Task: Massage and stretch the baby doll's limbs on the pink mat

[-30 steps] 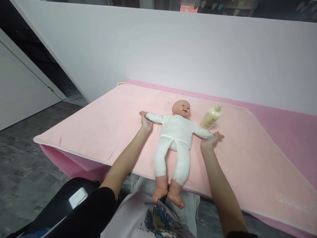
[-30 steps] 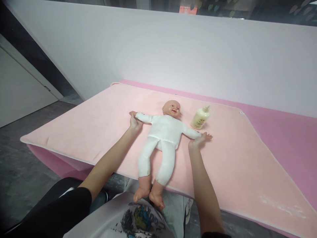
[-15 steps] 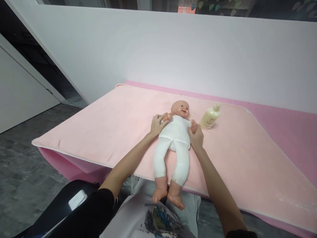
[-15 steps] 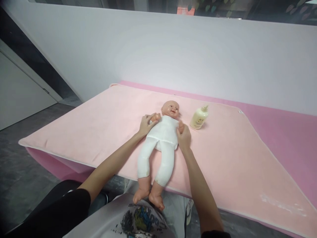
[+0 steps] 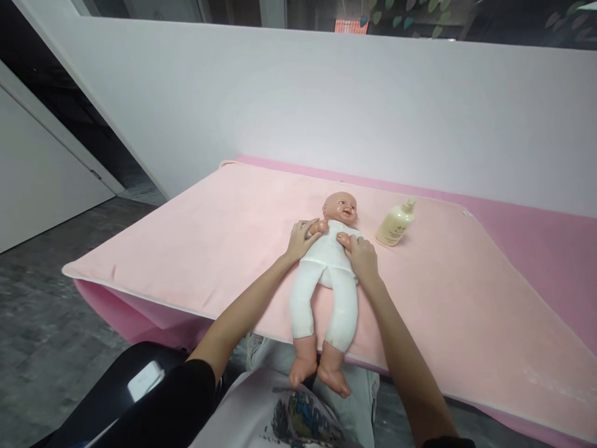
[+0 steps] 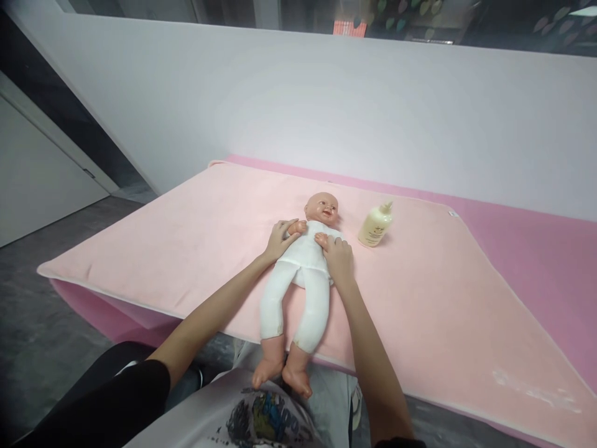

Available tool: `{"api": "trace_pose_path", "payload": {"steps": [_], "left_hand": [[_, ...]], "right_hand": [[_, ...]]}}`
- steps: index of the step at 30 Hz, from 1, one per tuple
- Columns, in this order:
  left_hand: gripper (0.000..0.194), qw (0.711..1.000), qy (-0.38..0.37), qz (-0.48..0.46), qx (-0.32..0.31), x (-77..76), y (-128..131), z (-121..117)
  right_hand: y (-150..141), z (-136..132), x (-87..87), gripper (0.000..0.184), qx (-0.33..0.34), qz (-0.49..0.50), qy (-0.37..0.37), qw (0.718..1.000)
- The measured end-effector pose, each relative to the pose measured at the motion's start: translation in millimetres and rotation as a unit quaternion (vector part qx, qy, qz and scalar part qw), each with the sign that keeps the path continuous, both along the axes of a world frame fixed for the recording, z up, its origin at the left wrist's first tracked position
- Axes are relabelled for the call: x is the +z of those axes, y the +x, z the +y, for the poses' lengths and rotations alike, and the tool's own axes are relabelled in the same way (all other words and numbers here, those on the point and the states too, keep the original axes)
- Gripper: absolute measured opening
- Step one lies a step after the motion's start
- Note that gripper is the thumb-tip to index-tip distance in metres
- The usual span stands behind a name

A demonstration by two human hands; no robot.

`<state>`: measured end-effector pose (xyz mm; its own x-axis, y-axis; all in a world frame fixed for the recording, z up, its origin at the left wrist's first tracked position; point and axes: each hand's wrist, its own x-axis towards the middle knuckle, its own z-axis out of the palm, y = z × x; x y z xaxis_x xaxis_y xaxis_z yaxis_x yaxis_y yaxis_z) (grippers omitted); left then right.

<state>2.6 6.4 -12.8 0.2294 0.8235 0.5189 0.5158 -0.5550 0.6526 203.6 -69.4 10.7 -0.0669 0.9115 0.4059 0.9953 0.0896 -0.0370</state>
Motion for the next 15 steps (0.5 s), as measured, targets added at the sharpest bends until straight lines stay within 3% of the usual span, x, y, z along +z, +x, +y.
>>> {"api": "trace_pose_path", "payload": {"steps": [6,12,15], "left_hand": [[0.035,0.984,-0.070,-0.160,0.017,-8.0,-6,7],[0.034,0.954,-0.125,-0.273,0.012,-11.5,-15,13],[0.037,0.923,-0.149,-0.356,0.002,-9.9,-17,16]], "right_hand": [[15,0,-10.0,0.021,-0.045,0.237,0.029,0.970],[19,0,-6.9,0.026,-0.062,0.373,0.032,0.925],[25,3,-8.4,0.023,-0.092,0.419,0.050,0.902]]}}
